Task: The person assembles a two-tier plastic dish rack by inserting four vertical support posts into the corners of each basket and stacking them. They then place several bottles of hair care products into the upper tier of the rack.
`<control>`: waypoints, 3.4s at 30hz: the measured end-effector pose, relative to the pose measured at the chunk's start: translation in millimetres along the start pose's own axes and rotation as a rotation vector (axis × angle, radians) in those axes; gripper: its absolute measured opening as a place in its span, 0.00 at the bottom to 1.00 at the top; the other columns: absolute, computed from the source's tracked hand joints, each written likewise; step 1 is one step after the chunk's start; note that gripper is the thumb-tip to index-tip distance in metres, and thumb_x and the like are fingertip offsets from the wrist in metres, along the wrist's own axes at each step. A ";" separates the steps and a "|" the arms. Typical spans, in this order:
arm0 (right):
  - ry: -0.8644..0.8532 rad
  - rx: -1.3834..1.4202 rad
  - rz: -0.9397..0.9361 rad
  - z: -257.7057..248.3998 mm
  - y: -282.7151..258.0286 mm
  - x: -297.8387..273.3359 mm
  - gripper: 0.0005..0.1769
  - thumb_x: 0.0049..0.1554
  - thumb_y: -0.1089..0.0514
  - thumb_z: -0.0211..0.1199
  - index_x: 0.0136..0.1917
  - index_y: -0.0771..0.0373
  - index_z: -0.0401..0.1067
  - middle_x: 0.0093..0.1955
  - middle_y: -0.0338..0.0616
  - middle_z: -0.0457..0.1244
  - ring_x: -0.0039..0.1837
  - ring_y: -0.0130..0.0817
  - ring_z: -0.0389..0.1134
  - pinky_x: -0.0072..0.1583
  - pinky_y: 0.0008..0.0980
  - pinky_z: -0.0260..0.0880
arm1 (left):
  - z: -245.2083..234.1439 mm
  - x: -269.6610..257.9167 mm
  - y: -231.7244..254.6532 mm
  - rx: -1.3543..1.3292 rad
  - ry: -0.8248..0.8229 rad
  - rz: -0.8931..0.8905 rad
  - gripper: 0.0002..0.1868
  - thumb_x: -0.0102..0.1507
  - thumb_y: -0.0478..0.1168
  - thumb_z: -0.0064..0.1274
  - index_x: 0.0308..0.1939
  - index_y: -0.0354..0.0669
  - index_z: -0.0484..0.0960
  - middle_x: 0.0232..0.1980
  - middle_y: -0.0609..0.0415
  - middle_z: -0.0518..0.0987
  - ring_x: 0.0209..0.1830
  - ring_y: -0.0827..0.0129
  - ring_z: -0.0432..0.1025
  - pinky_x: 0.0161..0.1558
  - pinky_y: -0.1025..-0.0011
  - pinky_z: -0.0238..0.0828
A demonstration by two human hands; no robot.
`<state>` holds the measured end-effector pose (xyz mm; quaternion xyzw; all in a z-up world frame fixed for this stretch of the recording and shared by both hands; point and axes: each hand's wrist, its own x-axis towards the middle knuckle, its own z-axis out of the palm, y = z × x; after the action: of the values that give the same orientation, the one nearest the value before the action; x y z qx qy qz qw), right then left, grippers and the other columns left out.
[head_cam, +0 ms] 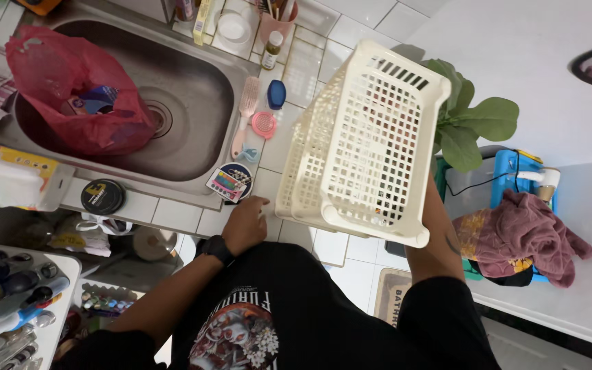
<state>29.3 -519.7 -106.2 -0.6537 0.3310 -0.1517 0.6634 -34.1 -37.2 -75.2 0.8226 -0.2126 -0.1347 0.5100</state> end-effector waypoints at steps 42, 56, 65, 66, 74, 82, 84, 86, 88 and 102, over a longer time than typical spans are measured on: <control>0.183 -0.336 0.225 -29.5 96.4 -166.9 0.26 0.70 0.44 0.49 0.66 0.67 0.72 0.57 0.53 0.67 0.58 0.41 0.68 0.61 0.41 0.68 | 15.6 89.3 2.8 -0.137 -0.023 -0.233 0.16 0.57 0.35 0.62 0.49 0.36 0.81 0.31 0.48 0.84 0.33 0.59 0.81 0.40 0.65 0.76; 0.125 -0.389 0.179 -25.0 100.2 -153.7 0.28 0.70 0.43 0.48 0.68 0.66 0.71 0.60 0.52 0.67 0.62 0.40 0.67 0.65 0.41 0.67 | 22.1 91.5 -6.0 -0.145 0.025 -0.192 0.15 0.56 0.36 0.65 0.46 0.38 0.82 0.30 0.49 0.83 0.32 0.59 0.80 0.38 0.65 0.75; 0.127 -0.360 0.082 -20.6 102.6 -141.6 0.29 0.71 0.42 0.48 0.69 0.66 0.71 0.62 0.51 0.67 0.64 0.39 0.67 0.67 0.41 0.67 | 25.6 97.1 -9.0 -0.136 0.020 -0.200 0.15 0.57 0.35 0.64 0.47 0.38 0.82 0.31 0.48 0.83 0.32 0.59 0.81 0.37 0.64 0.76; 0.127 -0.357 0.074 -17.5 102.0 -139.6 0.29 0.71 0.42 0.47 0.69 0.66 0.71 0.62 0.51 0.67 0.65 0.39 0.67 0.68 0.41 0.67 | 28.0 96.4 -10.6 -0.109 0.027 -0.183 0.15 0.57 0.35 0.64 0.47 0.38 0.82 0.31 0.47 0.83 0.32 0.59 0.80 0.37 0.64 0.75; 0.040 -0.431 0.072 -7.2 95.0 -162.3 0.30 0.71 0.41 0.47 0.70 0.66 0.71 0.64 0.50 0.67 0.67 0.39 0.67 0.70 0.41 0.67 | 20.1 105.2 -11.3 -0.095 0.177 0.215 0.14 0.68 0.36 0.54 0.56 0.34 0.76 0.45 0.47 0.83 0.32 0.63 0.76 0.39 0.64 0.75; 0.115 -0.080 -0.698 6.0 -116.9 -259.8 0.31 0.70 0.40 0.47 0.72 0.66 0.68 0.69 0.50 0.64 0.73 0.41 0.64 0.73 0.42 0.63 | -78.2 137.8 133.4 -0.276 0.126 0.719 0.30 0.73 0.58 0.43 0.69 0.39 0.75 0.75 0.48 0.70 0.79 0.61 0.57 0.80 0.59 0.52; -0.075 -0.082 -0.826 16.2 -172.2 -287.6 0.31 0.68 0.40 0.47 0.69 0.68 0.67 0.69 0.53 0.63 0.76 0.46 0.60 0.75 0.47 0.58 | -80.1 146.5 154.6 -0.213 0.013 0.819 0.28 0.70 0.58 0.44 0.62 0.40 0.80 0.75 0.47 0.70 0.81 0.57 0.53 0.81 0.55 0.49; -0.194 -0.330 -0.959 30.7 -201.7 -303.6 0.33 0.68 0.39 0.43 0.60 0.71 0.71 0.62 0.60 0.64 0.73 0.52 0.60 0.76 0.53 0.55 | -76.5 153.7 161.1 -0.183 -0.071 0.856 0.25 0.67 0.56 0.46 0.52 0.39 0.85 0.75 0.45 0.70 0.82 0.50 0.48 0.81 0.50 0.44; -0.225 -0.316 -0.892 45.8 -205.4 -305.4 0.34 0.70 0.37 0.43 0.53 0.69 0.76 0.57 0.56 0.68 0.72 0.52 0.61 0.75 0.52 0.55 | -67.2 161.6 159.0 -0.209 -0.005 0.890 0.23 0.64 0.54 0.47 0.45 0.38 0.85 0.71 0.47 0.73 0.82 0.50 0.48 0.79 0.49 0.45; -0.284 -0.200 -0.937 45.1 -189.8 -291.3 0.43 0.69 0.28 0.37 0.51 0.66 0.78 0.55 0.51 0.70 0.71 0.46 0.63 0.76 0.50 0.51 | -59.2 163.4 157.3 -0.268 0.031 0.889 0.25 0.66 0.57 0.45 0.43 0.40 0.86 0.69 0.46 0.75 0.84 0.49 0.48 0.80 0.48 0.45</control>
<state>-112.1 -319.3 144.4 -0.8068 -0.0790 -0.3102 0.4966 101.1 -131.7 91.2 0.5805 -0.5176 0.0830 0.6231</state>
